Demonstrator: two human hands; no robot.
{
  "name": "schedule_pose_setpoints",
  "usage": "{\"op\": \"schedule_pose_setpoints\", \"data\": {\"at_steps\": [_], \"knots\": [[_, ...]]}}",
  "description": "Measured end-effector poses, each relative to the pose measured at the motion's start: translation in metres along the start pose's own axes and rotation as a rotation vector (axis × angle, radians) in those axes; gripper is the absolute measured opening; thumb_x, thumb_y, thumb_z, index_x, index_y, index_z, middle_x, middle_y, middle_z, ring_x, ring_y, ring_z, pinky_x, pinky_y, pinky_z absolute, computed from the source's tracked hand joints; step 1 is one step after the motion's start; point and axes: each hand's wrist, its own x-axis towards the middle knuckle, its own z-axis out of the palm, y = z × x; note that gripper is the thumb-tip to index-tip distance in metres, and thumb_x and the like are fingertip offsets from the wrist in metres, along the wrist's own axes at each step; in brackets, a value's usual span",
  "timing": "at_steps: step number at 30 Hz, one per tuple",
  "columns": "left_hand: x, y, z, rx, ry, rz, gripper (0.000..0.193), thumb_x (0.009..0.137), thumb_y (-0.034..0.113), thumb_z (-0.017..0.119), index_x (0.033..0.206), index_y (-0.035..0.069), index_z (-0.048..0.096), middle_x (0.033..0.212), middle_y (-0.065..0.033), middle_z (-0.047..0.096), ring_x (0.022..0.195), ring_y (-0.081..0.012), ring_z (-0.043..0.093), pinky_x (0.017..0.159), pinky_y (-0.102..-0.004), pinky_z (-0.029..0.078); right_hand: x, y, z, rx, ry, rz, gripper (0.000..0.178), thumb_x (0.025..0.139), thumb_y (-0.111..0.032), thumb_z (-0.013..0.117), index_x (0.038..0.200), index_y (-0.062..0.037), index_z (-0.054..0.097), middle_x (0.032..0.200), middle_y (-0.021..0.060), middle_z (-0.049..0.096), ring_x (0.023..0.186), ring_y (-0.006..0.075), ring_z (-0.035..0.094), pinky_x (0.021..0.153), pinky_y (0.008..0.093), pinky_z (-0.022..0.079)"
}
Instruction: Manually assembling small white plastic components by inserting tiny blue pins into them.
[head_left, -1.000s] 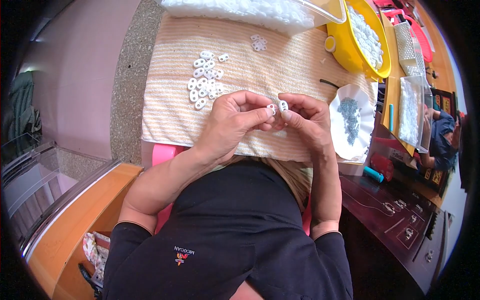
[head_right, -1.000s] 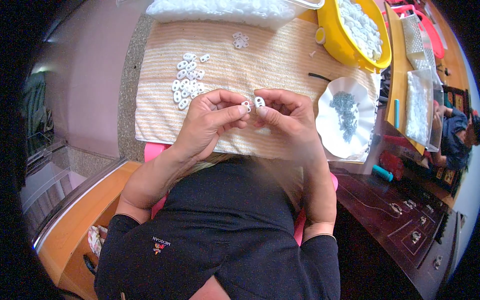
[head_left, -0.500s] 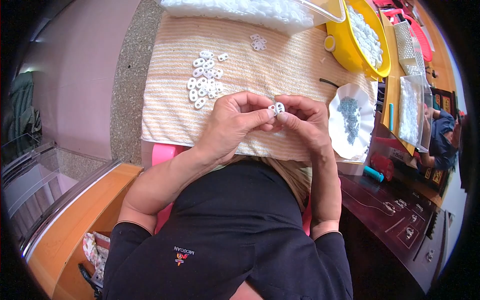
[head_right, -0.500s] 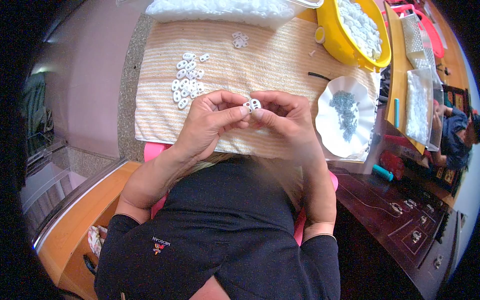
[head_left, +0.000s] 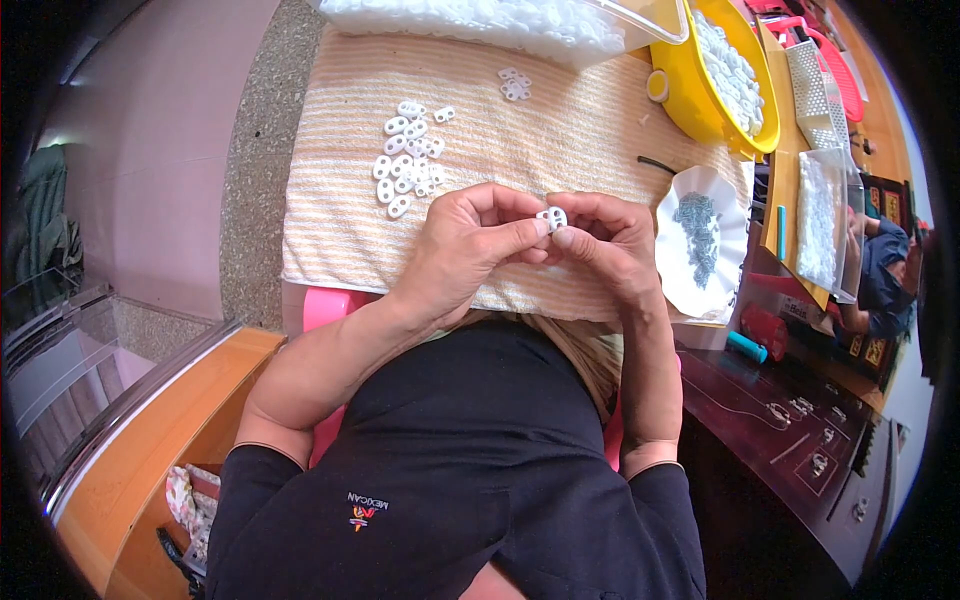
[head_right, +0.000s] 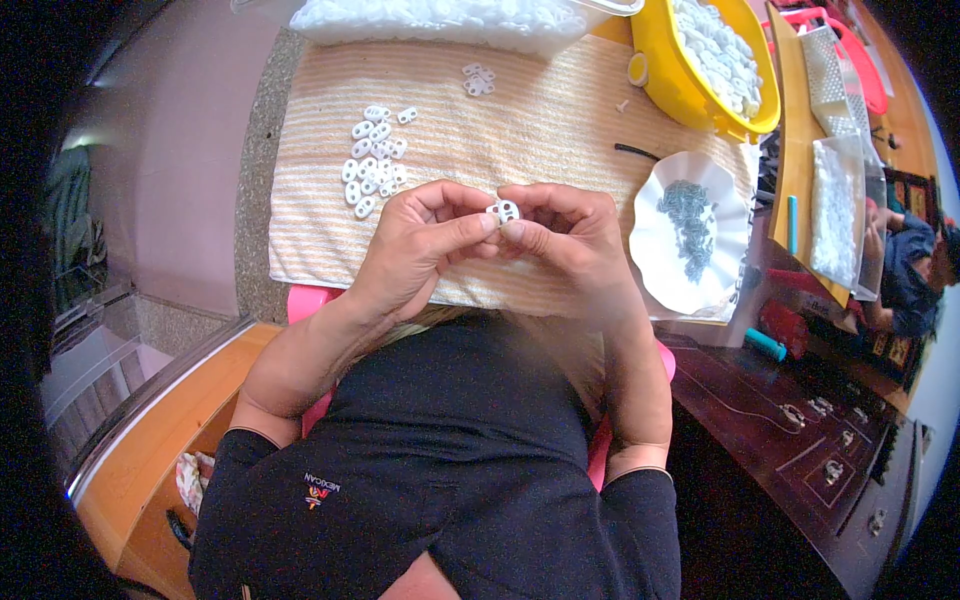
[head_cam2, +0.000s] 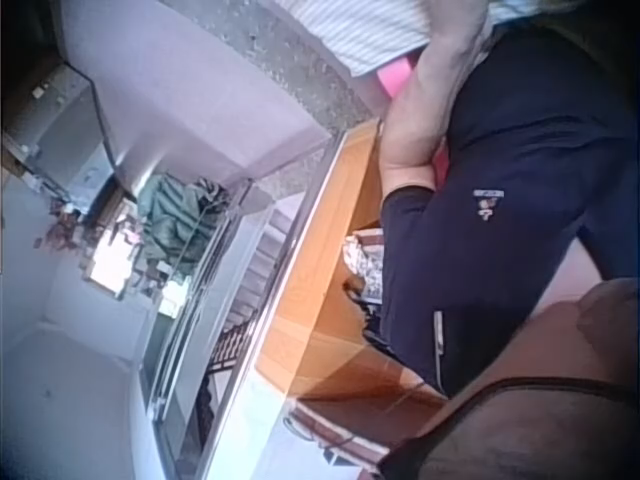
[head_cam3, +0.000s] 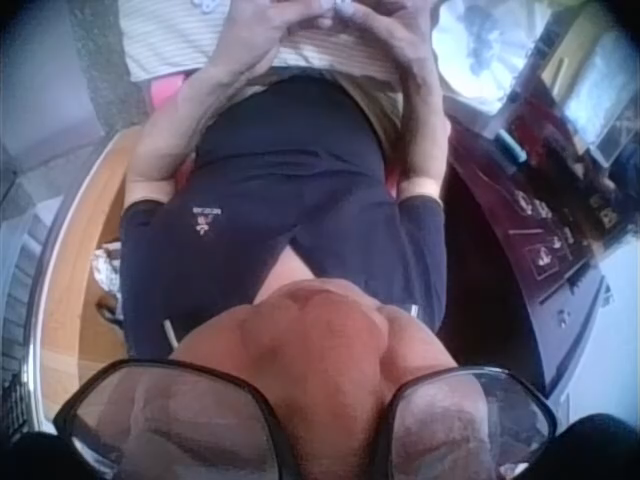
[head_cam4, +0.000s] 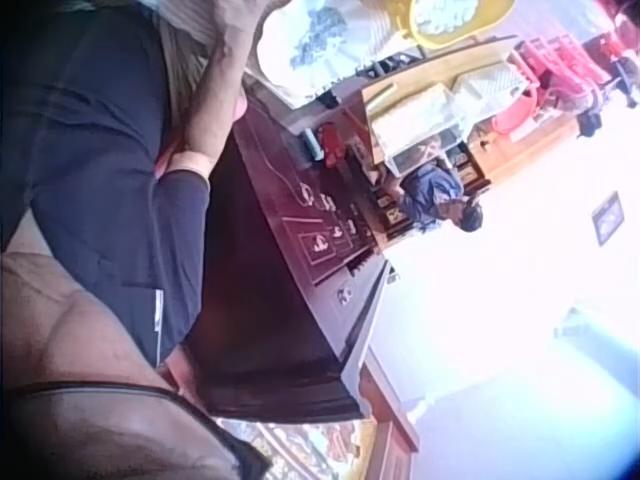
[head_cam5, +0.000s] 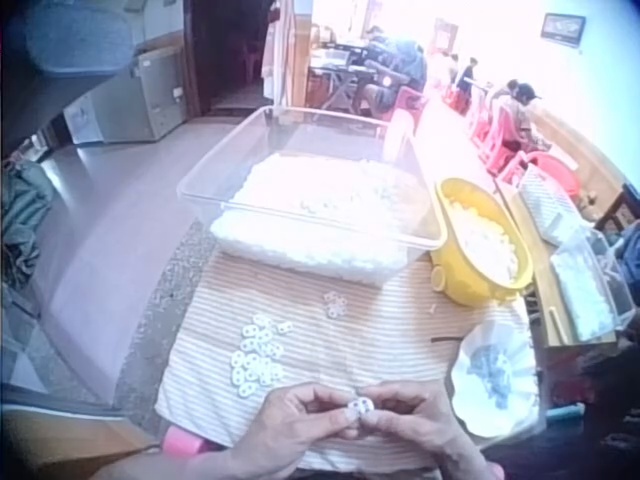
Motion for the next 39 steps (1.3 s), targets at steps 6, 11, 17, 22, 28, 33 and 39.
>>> {"op": "schedule_pose_setpoints", "data": {"at_steps": [6,11,17,22,28,33,39], "knots": [[-0.001,0.004,0.002,-0.026,-0.013,-0.042,0.017,0.086,0.004,0.067,0.1,-0.004,0.061,0.091,-0.0104,0.067,0.078,-0.0138,0.065,0.073,-0.0248,0.055,0.0,-0.001,-0.001,0.01,-0.013,-0.031,0.029,0.084,0.001,0.066,0.113,0.0053,0.062,0.095,0.0115,0.068,0.082,0.0163,0.066,0.071,0.0269,0.056],[-0.002,0.005,0.002,-0.075,-0.058,-0.075,0.018,0.086,0.007,0.068,0.1,-0.001,0.062,0.09,-0.0082,0.067,0.078,-0.0139,0.065,0.074,-0.0252,0.055,-0.002,-0.002,-0.001,0.052,-0.024,-0.046,0.031,0.084,-0.002,0.068,0.113,0.0051,0.062,0.096,0.0122,0.068,0.081,0.0165,0.066,0.072,0.0274,0.056],[-0.003,0.007,0.003,-0.119,-0.107,-0.106,0.015,0.086,0.007,0.069,0.098,0.001,0.062,0.09,-0.0065,0.065,0.079,-0.013,0.065,0.073,-0.0245,0.056,-0.002,-0.003,0.002,0.034,-0.021,-0.143,0.032,0.082,-0.009,0.072,0.11,0.004,0.063,0.094,0.0088,0.065,0.08,0.0136,0.063,0.07,0.0242,0.052],[-0.003,0.008,0.002,-0.138,-0.18,-0.107,0.011,0.086,0.008,0.069,0.09,0.002,0.06,0.086,-0.0059,0.064,0.078,-0.0128,0.064,0.071,-0.024,0.056,0.0,-0.004,0.004,0.02,-0.054,-0.239,0.03,0.081,-0.01,0.073,0.108,0.003,0.065,0.091,0.0077,0.061,0.078,0.0124,0.06,0.069,0.0229,0.048],[-0.005,0.009,0.003,-0.157,-0.241,-0.09,0.011,0.086,0.008,0.069,0.088,0.002,0.06,0.084,-0.0063,0.064,0.076,-0.013,0.064,0.069,-0.024,0.055,-0.005,-0.013,0.013,0.05,-0.055,-0.239,0.031,0.08,-0.01,0.074,0.106,0.0033,0.066,0.09,0.008,0.06,0.077,0.0126,0.057,0.068,0.0224,0.045],[-0.008,0.008,0.001,-0.162,-0.279,-0.079,0.01,0.086,0.008,0.069,0.086,0.002,0.06,0.083,-0.0065,0.064,0.075,-0.0134,0.064,0.069,-0.0252,0.055,-0.007,-0.019,0.017,-0.029,-0.071,-0.291,0.03,0.078,-0.009,0.076,0.105,0.0032,0.067,0.086,0.0074,0.06,0.076,0.0118,0.055,0.066,0.0227,0.044],[-0.011,0.008,0.003,-0.165,-0.317,-0.058,0.009,0.086,0.006,0.068,0.084,0.002,0.06,0.083,-0.0082,0.065,0.074,-0.0154,0.065,0.07,-0.0273,0.056,-0.013,-0.021,0.018,-0.059,-0.063,-0.307,0.031,0.076,-0.007,0.077,0.103,0.0027,0.068,0.084,0.006,0.06,0.076,0.0117,0.054,0.066,0.0229,0.043]]}}
